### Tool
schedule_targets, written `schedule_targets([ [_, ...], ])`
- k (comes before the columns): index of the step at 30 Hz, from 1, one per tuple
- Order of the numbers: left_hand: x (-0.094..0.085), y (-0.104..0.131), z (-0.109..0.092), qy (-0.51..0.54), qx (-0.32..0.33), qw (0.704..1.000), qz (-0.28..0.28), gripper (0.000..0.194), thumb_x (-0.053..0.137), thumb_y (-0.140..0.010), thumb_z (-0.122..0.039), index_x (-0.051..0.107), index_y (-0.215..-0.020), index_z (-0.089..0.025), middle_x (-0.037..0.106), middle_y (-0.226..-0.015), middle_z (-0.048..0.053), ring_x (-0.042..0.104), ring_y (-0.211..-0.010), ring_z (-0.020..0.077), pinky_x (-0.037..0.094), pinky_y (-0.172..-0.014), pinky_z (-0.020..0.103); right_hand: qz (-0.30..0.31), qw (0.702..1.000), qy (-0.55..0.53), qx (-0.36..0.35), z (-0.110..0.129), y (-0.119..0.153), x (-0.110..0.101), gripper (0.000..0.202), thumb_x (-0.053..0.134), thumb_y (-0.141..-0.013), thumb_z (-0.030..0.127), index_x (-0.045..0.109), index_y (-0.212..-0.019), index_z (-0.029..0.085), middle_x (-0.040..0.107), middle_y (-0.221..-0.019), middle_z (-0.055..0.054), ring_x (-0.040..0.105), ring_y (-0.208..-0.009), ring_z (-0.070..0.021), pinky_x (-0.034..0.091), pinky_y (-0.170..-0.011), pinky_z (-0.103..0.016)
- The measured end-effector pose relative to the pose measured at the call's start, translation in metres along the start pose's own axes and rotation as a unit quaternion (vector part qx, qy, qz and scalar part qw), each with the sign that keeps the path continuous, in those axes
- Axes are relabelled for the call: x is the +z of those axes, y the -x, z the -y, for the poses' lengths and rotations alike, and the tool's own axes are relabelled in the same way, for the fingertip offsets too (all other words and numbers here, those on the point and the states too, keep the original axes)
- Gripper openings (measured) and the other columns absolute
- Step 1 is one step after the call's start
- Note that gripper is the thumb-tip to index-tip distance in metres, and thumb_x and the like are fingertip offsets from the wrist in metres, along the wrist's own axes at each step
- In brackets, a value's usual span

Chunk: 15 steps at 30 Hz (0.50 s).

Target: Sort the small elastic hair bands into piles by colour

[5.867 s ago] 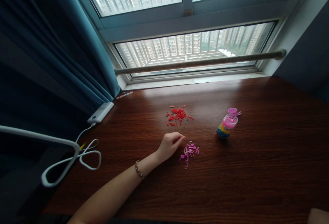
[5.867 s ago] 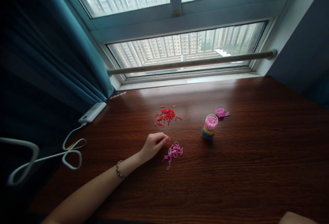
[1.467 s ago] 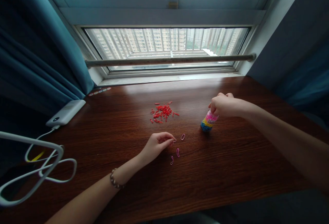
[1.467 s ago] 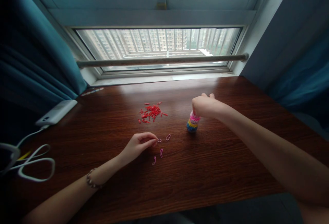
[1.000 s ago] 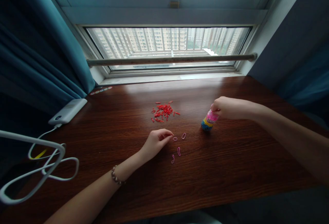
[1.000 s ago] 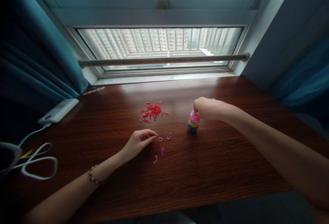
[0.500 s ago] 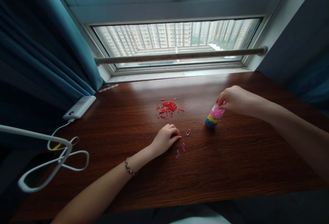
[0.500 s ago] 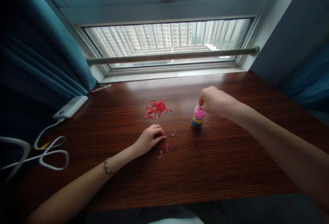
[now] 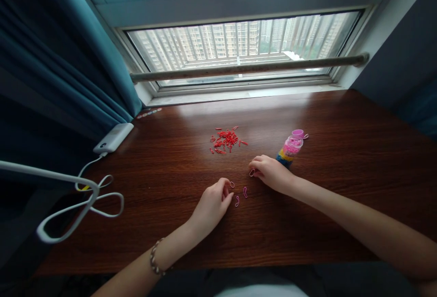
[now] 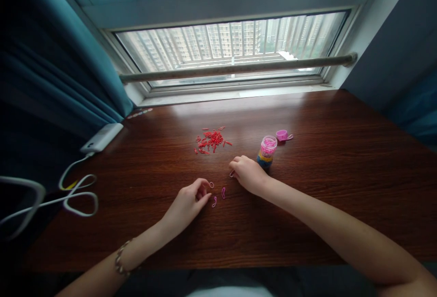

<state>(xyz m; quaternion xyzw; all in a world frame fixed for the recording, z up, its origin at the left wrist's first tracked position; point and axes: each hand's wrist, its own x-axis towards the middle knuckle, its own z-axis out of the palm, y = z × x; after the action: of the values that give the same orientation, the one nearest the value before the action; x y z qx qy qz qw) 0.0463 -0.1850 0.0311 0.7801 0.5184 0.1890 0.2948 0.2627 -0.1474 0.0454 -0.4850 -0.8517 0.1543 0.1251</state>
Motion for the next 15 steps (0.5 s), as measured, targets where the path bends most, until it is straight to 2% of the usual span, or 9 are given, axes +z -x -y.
schedule_targets([
  [4, -0.008, -0.006, 0.001, -0.030, 0.007, 0.999, -0.029, 0.025, 0.052, -0.076, -0.019, 0.049, -0.101, -0.019, 0.054, -0.082, 0.001, 0.053, -0.069, 0.0143, 0.043, -0.067, 0.027, 0.028, 0.999, -0.001, 0.016, -0.008, -0.007, 0.010, 0.003, 0.057, -0.075, 0.015, 0.059, -0.076, 0.016, 0.059, -0.084, -0.005, 0.053, -0.082, -0.0164, 0.039, -0.072, -0.024],
  [7, -0.012, -0.016, 0.001, -0.053, 0.032, 0.998, 0.006, 0.017, 0.051, -0.078, -0.021, 0.053, -0.095, -0.020, 0.053, -0.088, 0.002, 0.053, -0.072, 0.0138, 0.043, -0.068, 0.026, 0.030, 0.999, -0.023, 0.032, 0.002, -0.003, 0.013, 0.005, 0.056, -0.076, 0.017, 0.058, -0.072, 0.016, 0.060, -0.077, -0.004, 0.054, -0.074, -0.0146, 0.039, -0.067, -0.023],
  [10, -0.013, -0.025, 0.000, -0.087, 0.040, 0.995, 0.037, 0.006, 0.050, -0.079, -0.023, 0.054, -0.079, -0.018, 0.054, -0.082, 0.002, 0.053, -0.072, 0.0143, 0.042, -0.066, 0.025, 0.017, 0.996, -0.051, 0.071, 0.014, 0.006, 0.017, 0.007, 0.056, -0.076, 0.020, 0.059, -0.070, 0.017, 0.060, -0.072, -0.003, 0.054, -0.067, -0.0133, 0.038, -0.062, -0.022],
  [15, -0.014, -0.018, -0.003, -0.110, 0.010, 0.991, 0.073, 0.013, 0.048, -0.080, -0.024, 0.054, -0.071, -0.017, 0.058, -0.073, 0.002, 0.054, -0.069, 0.0154, 0.040, -0.063, 0.025, 0.011, 0.990, -0.113, 0.088, 0.026, 0.014, 0.022, 0.011, 0.057, -0.075, 0.022, 0.063, -0.068, 0.017, 0.064, -0.069, -0.003, 0.056, -0.063, -0.0129, 0.038, -0.059, -0.021],
])
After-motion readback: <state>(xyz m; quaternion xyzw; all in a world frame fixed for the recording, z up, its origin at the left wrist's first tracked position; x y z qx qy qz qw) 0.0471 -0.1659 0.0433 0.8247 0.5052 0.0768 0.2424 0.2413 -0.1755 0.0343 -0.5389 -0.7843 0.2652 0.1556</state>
